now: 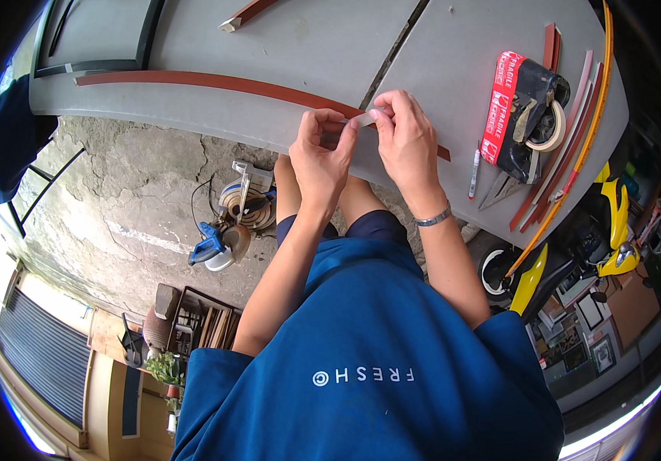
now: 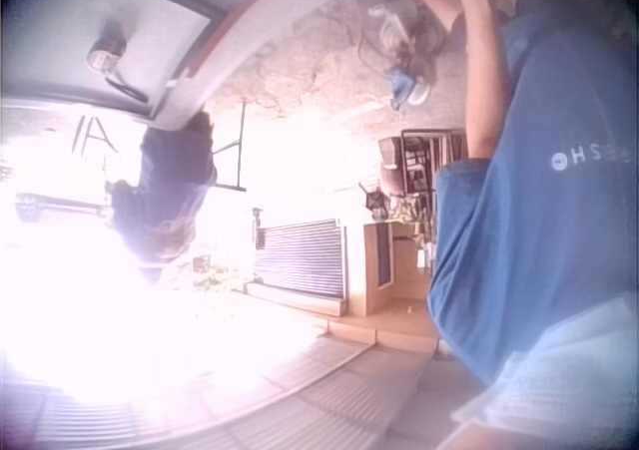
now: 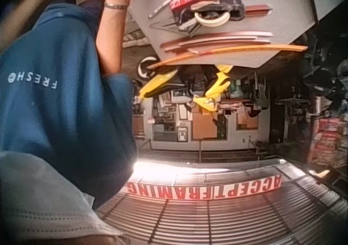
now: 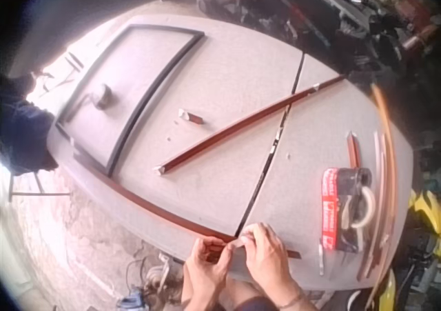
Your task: The person cuts a strip of brown molding using a miter saw, then takes it to a table where they use a tape measure and a marker to mark specific lengths, followed by using a speed square to draw straight lines on the molding.
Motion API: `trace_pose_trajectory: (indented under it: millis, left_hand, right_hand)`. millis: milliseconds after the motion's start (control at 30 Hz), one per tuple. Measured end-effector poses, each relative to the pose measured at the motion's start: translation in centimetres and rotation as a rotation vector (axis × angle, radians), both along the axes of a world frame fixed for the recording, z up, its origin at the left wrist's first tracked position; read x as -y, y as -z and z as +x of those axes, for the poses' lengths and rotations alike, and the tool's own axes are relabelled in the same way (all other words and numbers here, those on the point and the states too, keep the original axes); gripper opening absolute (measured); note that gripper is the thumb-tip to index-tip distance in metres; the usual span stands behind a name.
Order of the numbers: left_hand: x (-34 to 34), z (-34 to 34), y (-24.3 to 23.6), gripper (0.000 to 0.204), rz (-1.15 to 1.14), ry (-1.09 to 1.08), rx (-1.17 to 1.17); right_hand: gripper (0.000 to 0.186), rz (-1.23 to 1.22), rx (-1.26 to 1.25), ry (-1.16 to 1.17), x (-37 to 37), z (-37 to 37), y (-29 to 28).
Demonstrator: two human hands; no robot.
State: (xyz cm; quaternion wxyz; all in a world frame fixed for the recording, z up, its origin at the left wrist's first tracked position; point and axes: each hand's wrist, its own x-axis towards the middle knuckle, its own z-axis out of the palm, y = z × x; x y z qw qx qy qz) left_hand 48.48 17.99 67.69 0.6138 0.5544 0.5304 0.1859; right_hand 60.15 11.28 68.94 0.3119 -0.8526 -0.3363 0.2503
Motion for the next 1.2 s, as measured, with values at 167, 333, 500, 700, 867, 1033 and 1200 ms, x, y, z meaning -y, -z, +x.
trace_pose_trajectory:
  millis: [167,333,500,700,867,1033,1200]
  left_hand:
    - [-0.1,0.7,-0.4,0.025,0.052,-0.015,-0.091]
    - [-0.4,0.7,-0.6,0.032,0.161,0.044,-0.287]
    - [0.0,-0.2,0.2,0.031,0.231,0.058,-0.179]
    - [-0.6,-0.5,-0.2,0.013,0.190,0.075,-0.145]
    - [-2.7,-1.8,-2.4,0.007,0.636,0.398,-0.377]
    - [-7.1,-0.7,-3.1,0.037,0.876,0.917,-0.237]
    - [-9.8,-1.7,-1.7,0.025,0.868,1.229,-0.296]
  right_hand:
    - [0.017,-0.004,0.001,0.022,-0.2,-0.4,-0.1]
    - [0.020,-0.032,0.068,-0.001,1.0,-0.5,0.8]
    - [0.025,0.087,0.108,-0.044,2.4,-1.0,1.4]
    - [0.030,-0.077,0.296,-0.136,4.4,-1.8,0.4]
    - [0.032,0.022,0.331,-0.175,5.2,-2.0,1.5]
    - [0.034,0.113,0.279,-0.122,5.0,-1.9,1.8]
    - [0.036,0.118,0.242,-0.143,5.2,-1.7,1.5]
